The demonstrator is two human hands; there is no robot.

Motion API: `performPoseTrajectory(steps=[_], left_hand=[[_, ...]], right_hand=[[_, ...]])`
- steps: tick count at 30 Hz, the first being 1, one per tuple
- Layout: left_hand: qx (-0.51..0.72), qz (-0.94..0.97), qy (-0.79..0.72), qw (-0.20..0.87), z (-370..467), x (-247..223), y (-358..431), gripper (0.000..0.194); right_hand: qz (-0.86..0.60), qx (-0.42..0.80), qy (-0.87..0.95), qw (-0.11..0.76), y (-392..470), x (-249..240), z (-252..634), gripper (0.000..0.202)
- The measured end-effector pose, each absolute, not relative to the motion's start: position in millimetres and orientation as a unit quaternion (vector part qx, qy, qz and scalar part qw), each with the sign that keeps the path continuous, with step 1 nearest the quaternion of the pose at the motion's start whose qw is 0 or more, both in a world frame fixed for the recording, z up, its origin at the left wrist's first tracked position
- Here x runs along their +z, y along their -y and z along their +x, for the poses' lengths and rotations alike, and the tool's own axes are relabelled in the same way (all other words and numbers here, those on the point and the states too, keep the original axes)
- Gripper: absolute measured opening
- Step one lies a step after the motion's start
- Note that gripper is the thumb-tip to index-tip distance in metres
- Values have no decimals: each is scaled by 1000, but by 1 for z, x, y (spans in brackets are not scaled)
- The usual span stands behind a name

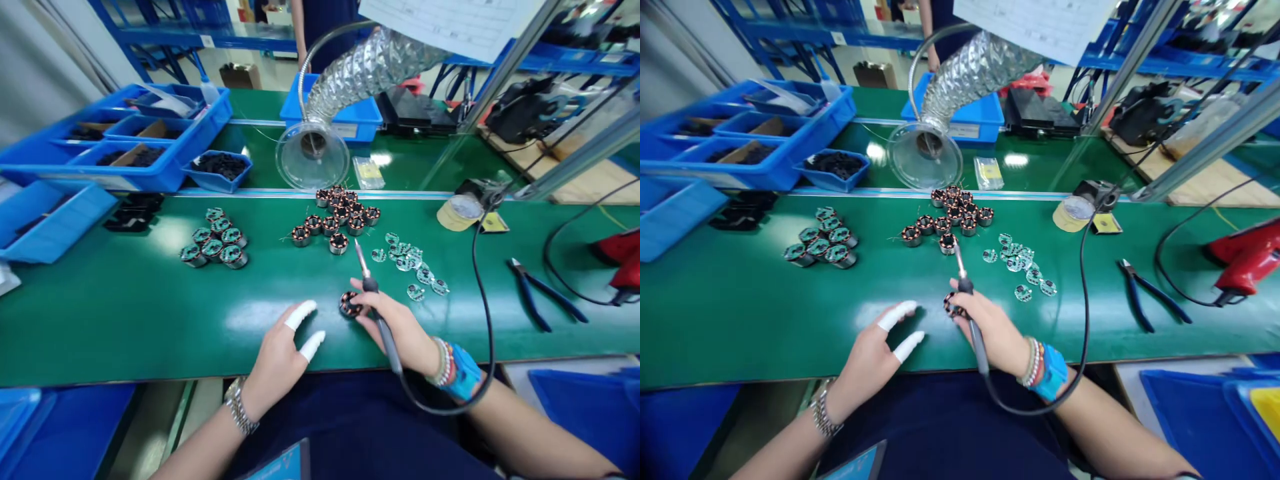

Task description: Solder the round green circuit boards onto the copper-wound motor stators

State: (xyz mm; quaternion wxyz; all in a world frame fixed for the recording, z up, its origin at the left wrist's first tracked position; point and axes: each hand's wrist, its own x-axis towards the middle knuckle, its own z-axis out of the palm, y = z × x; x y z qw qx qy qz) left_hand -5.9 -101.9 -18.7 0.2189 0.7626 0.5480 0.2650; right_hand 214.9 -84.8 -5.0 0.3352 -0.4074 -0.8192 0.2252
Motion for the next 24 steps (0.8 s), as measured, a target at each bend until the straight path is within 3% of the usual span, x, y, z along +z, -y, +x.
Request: performPoseTrajectory(steps=[4,8,12,15,24], left_hand=[[310,728,-523,317,9,-23,117,22],[340,750,-477,307,16,-22,122,23],[335,774,-452,291,22,-20,120,33],[346,768,-459,283,25,-19,119,25],[421,770,-418,236,23,-24,121,14]], right_hand=[[-502,127,761,391,105,-10,244,32],[-580,12,737,348,100,-21,286,36],[-574,35,768,282,96,-33,301,36],[-575,40,772,268,97,-38,297,33],[-594,19,741,311,94,-38,297,32]])
